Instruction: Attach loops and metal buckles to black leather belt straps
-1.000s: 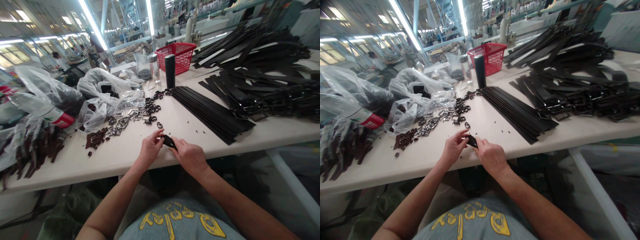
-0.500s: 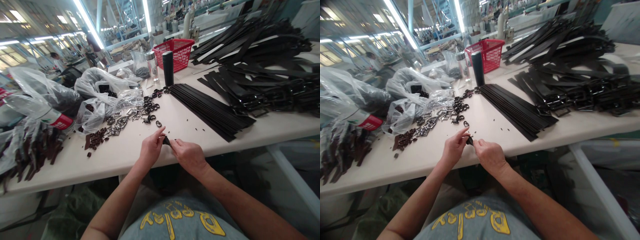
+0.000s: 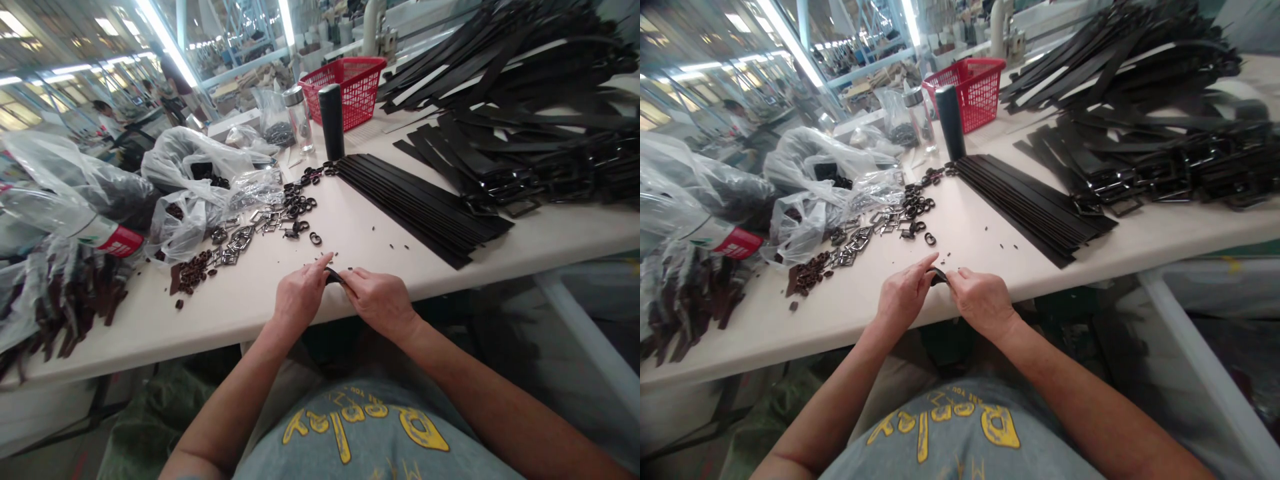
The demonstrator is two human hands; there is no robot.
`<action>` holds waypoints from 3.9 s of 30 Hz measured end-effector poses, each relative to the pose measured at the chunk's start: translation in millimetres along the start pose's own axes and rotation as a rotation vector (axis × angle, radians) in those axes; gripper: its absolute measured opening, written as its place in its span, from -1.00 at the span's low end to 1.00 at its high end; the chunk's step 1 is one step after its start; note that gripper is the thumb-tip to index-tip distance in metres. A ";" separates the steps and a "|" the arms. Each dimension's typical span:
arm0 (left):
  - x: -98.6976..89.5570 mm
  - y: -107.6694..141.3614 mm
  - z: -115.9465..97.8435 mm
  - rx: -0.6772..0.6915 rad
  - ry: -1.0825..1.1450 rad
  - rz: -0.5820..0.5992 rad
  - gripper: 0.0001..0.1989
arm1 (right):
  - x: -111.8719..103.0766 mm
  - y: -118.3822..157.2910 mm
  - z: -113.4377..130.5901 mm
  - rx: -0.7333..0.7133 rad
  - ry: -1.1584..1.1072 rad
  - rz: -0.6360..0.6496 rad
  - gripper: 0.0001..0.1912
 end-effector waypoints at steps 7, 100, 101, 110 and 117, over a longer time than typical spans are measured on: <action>5.3 9.4 25.5 -0.333 0.672 0.035 -0.51 | -3.9 2.6 3.5 -0.133 -0.005 -0.041 -0.77; 15.4 53.1 7.2 -0.536 1.166 0.022 -0.65 | -21.2 16.6 10.6 0.050 -0.455 0.163 -0.68; 16.7 51.8 6.5 -0.532 1.184 0.021 -0.65 | -20.7 16.4 11.5 0.040 -0.433 0.129 -0.71; 21.3 35.6 1.7 -0.483 1.245 0.089 -0.60 | -24.1 22.3 3.3 -0.034 -0.286 -0.054 -0.74; 14.3 2.8 7.1 -0.354 1.087 0.154 -0.63 | -26.9 23.3 -19.6 0.015 -0.360 -0.079 -0.86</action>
Point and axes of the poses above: each hand's wrist, its own y-axis away from the middle knuckle, its own x-axis out of the palm, z = x × y, the point moved 6 cm from there along -y, towards the middle knuckle, and after that the axes turned 3 degrees about y, right-handed, at the moved point
